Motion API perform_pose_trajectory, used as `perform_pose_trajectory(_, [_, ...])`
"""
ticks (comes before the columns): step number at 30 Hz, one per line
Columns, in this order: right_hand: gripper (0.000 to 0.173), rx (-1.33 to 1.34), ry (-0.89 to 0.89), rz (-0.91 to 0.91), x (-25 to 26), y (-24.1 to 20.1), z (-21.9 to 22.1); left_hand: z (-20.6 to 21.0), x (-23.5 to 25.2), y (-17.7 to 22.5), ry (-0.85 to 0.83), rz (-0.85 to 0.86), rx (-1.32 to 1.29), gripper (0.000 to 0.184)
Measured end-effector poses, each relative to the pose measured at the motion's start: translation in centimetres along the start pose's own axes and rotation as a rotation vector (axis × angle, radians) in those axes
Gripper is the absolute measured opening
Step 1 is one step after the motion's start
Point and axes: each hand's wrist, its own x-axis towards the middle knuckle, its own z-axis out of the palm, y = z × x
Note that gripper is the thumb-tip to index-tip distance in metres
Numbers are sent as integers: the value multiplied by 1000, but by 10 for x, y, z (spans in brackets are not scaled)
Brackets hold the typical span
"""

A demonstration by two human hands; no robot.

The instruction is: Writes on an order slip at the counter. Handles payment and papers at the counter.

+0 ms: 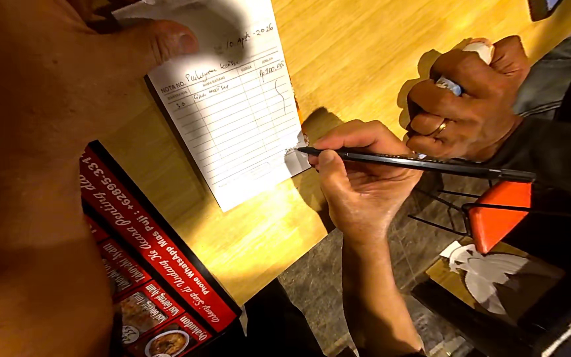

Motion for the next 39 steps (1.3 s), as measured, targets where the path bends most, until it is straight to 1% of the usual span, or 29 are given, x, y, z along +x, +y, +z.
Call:
perform_pose_trajectory(2, [9,-11,5,0,1,0,0,2,-10,24,-11,-182,27,24])
perform_pose_trajectory(3, [8,-16,9,0,1,0,1,3,-12,30,-13,-220,36,24])
perform_pose_trajectory(4, [9,-13,11,0,1,0,1,2,-10,24,-20,-176,25,25])
perform_pose_trajectory(5, [9,-8,16,-2,0,0,0,1,-3,9,-15,-61,-23,25])
perform_pose_trajectory(6, [9,-1,23,-2,0,0,0,1,1,2,-18,16,-57,23])
perform_pose_trajectory(7, [10,3,27,-4,0,0,0,0,0,7,-20,17,-69,21])
perform_pose_trajectory(9, [9,5,26,4,0,0,1,7,-12,43,39,-107,-41,17])
perform_pose_trajectory(10, [8,8,26,5,0,0,1,8,-14,42,55,-65,-22,17])
perform_pose_trajectory(11, [8,9,25,2,0,0,1,5,-10,21,33,63,-2,17])
perform_pose_trajectory(12, [7,9,26,2,0,1,1,4,-6,10,21,106,4,17])
perform_pose_trajectory(14, [7,-8,31,3,0,0,1,7,-6,30,62,-159,-14,18])
perform_pose_trajectory(15, [7,-16,34,0,1,0,2,3,-2,17,39,-89,-34,20])
perform_pose_trajectory(16, [8,-17,36,-3,1,0,2,1,1,4,14,18,-63,22])
perform_pose_trajectory(17, [8,-11,38,-2,1,0,2,0,0,4,6,43,-71,23])
perform_pose_trajectory(18, [9,-5,40,0,0,0,2,2,-6,20,12,-18,-52,22])
perform_pose_trajectory(19, [9,-5,43,0,0,0,1,5,-14,49,33,-157,-8,21])
perform_pose_trajectory(20, [9,-6,46,0,0,0,1,8,-17,69,47,-275,29,20])
perform_pose_trajectory(21, [9,-8,47,0,0,0,2,9,-19,78,60,-327,46,19])
perform_pose_trajectory(26, [8,-28,46,1,2,0,1,9,-19,75,67,-343,49,19])
perform_pose_trajectory(30, [7,-13,49,1,0,-1,1,8,-20,71,62,-325,78,21])
perform_pose_trajectory(34, [8,-11,54,0,0,0,2,9,-19,75,55,-332,27,15])
perform_pose_trajectory(39, [8,-49,71,-3,1,-1,3,8,-20,72,49,-340,53,18])
